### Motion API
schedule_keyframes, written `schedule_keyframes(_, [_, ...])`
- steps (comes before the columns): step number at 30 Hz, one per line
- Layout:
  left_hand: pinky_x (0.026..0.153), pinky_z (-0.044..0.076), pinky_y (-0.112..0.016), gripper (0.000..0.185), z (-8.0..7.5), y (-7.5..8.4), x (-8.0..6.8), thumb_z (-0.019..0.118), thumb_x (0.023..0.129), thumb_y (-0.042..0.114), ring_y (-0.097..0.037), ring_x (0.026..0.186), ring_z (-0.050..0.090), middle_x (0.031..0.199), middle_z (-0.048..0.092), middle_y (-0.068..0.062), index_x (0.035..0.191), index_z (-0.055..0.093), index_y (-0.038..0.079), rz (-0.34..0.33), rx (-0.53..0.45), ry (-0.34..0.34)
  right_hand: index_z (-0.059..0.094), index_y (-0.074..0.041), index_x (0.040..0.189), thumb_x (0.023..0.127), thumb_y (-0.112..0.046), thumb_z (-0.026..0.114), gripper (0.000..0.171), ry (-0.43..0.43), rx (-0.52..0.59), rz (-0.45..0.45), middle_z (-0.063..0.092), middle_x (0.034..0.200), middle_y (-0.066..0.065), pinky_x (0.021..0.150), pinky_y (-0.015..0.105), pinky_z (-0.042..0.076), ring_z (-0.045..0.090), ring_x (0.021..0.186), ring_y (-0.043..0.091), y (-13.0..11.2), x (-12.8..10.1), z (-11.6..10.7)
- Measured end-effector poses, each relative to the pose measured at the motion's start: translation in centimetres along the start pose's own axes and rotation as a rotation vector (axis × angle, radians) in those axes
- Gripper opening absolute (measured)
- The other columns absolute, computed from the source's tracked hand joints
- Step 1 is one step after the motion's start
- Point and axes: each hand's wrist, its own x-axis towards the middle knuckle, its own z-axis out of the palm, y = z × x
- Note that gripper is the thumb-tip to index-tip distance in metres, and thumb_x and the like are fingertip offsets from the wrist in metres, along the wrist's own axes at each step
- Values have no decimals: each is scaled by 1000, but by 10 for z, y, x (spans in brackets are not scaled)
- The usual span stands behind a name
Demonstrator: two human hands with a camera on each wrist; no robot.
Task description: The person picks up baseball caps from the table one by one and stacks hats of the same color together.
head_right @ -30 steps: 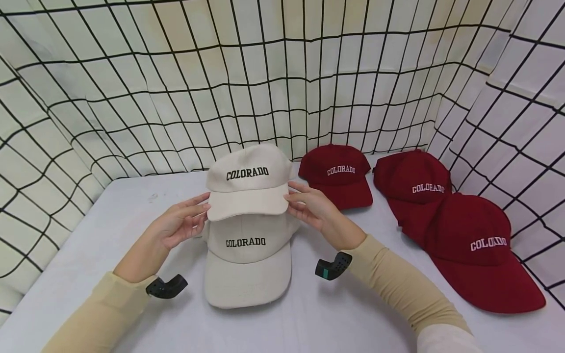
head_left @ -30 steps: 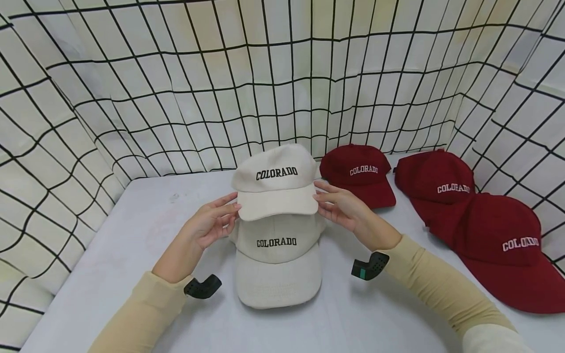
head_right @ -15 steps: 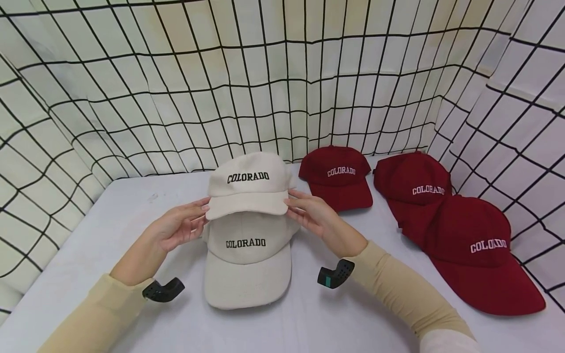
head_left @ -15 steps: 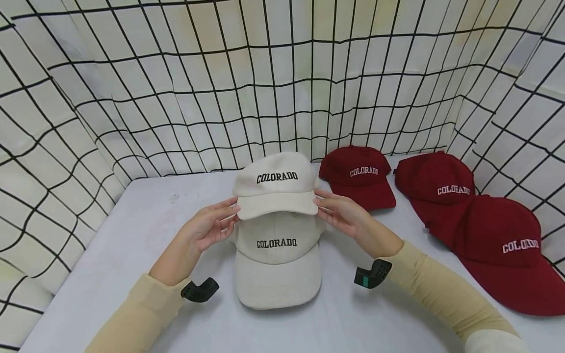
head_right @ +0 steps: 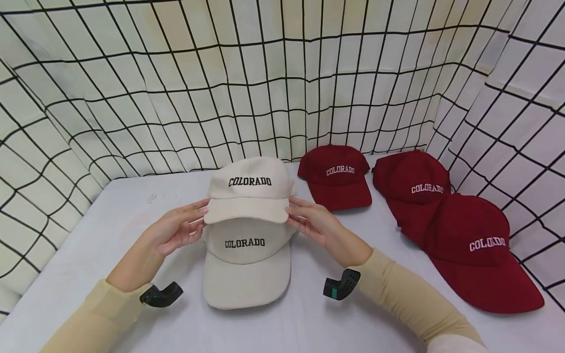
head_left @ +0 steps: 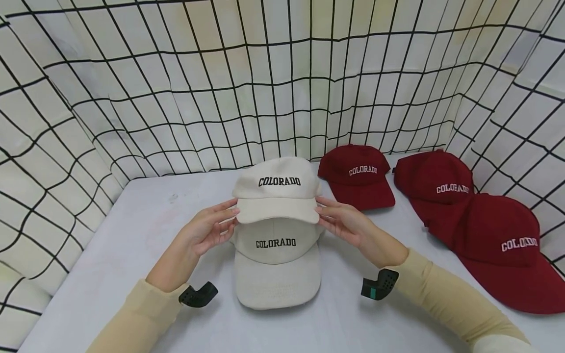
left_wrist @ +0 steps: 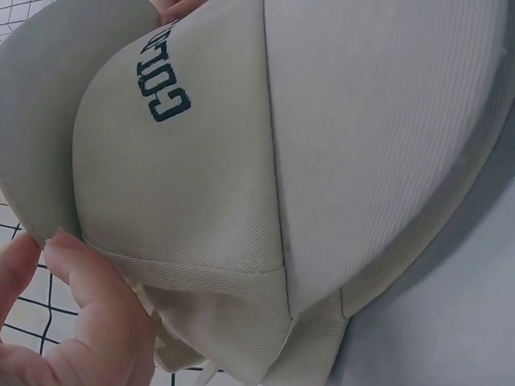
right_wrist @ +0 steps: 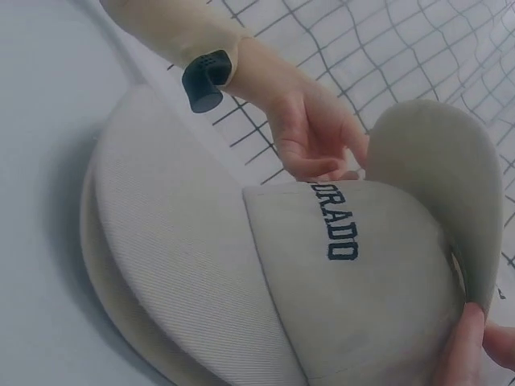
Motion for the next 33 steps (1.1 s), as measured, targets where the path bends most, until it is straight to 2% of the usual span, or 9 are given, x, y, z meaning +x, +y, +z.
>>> schedule_keyframes(8, [69,52,-15,66,1,-1,-6,60,104,11,-7,87,60,105,60,0,160,26,5,9,22,-4,30,0,159,106,0,50,56,-1,8,13,67,112,1,86,22,56,70,92,9,5,-5,-1])
schedule_keyframes(15, [67,53,-16,68,1,-2,-9,61,103,9,-6,84,60,105,60,-1,161,25,6,29,-2,-21,30,-2,160,106,-1,50,57,7,-9,30,61,127,4,87,23,55,69,95,9,9,-11,-1])
schedule_keyframes(18, [67,52,-17,69,1,-1,-11,60,102,7,-6,83,59,106,59,-1,161,25,6,32,18,-29,29,-2,160,106,-1,50,58,0,-22,28,57,133,7,87,24,55,69,95,9,12,-14,0])
schedule_keyframes(25, [68,53,-19,71,-4,1,-10,61,101,6,-7,83,62,104,62,1,161,24,5,51,99,-93,25,-1,161,104,3,50,62,-13,-66,5,57,126,8,88,24,56,67,95,9,20,-20,0])
schedule_keyframes(33, [69,53,-20,70,-10,-2,-8,62,100,6,-8,83,63,106,66,1,160,25,6,49,151,-132,27,-4,161,104,2,52,63,4,-101,-3,50,134,12,90,27,55,67,98,9,26,-25,-3])
